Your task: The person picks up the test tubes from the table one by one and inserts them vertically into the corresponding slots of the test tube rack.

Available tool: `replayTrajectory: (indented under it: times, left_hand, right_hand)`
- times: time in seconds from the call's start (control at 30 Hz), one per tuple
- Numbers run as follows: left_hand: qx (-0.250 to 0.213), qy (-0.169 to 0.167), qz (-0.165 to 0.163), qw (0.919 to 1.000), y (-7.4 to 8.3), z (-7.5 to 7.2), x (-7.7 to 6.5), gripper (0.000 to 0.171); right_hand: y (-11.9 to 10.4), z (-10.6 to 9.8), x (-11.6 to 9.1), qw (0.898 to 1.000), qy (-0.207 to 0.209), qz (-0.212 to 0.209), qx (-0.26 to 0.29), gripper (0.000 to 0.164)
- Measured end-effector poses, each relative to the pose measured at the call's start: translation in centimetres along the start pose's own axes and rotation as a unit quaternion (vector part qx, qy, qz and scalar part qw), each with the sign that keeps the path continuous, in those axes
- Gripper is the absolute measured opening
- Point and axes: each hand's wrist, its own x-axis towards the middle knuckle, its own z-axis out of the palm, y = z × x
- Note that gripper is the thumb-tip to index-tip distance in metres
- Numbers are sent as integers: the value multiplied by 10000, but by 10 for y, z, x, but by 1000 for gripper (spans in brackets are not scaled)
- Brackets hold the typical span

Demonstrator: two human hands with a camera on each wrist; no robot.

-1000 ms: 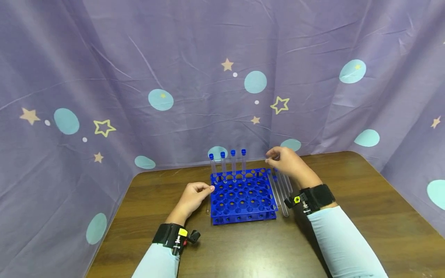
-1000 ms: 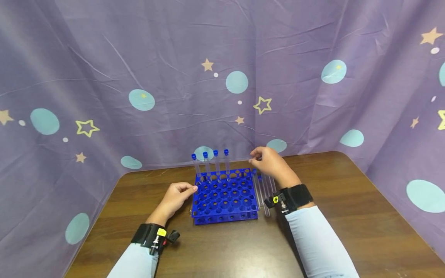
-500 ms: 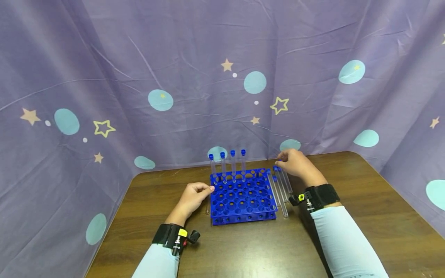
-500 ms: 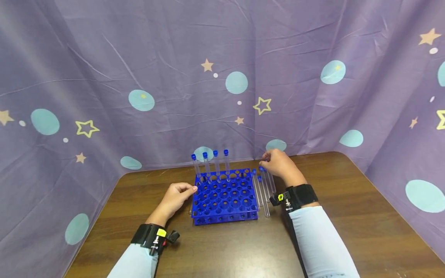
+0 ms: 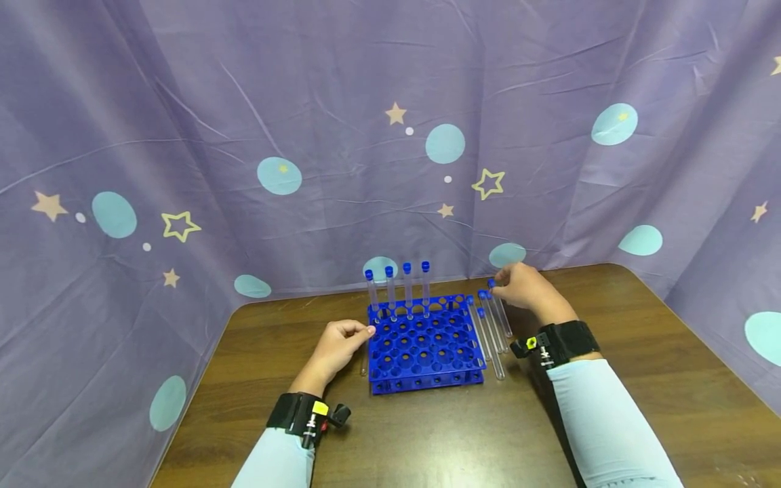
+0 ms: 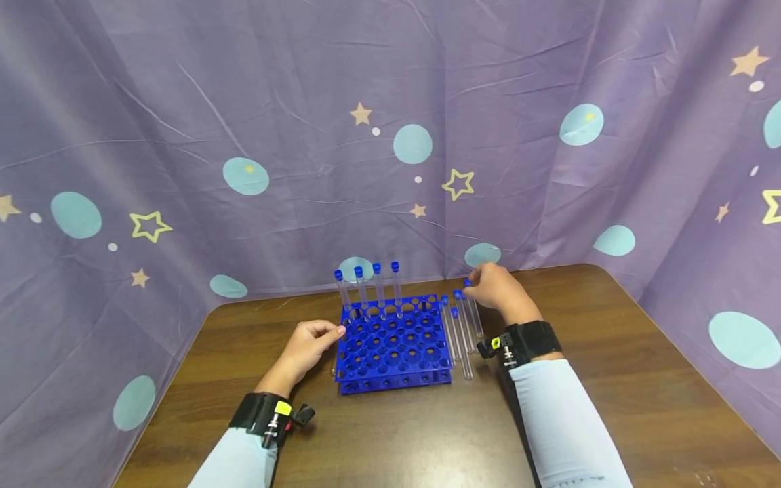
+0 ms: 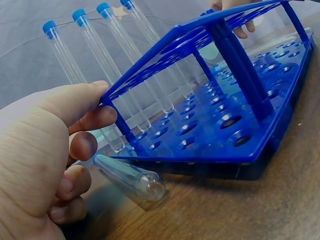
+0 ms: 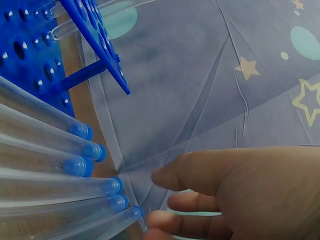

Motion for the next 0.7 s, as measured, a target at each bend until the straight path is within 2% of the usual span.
replayTrajectory:
  times: [0.2, 0.7]
  left_hand:
    - [-9, 25, -8, 10000, 1, 0, -1, 21]
    - [115, 96, -15, 9999, 2, 1, 0, 20]
  right_hand:
    - [2, 1, 0, 9994, -112, 271, -177, 41]
    - [13, 13, 5, 9974, -297, 650, 40, 39]
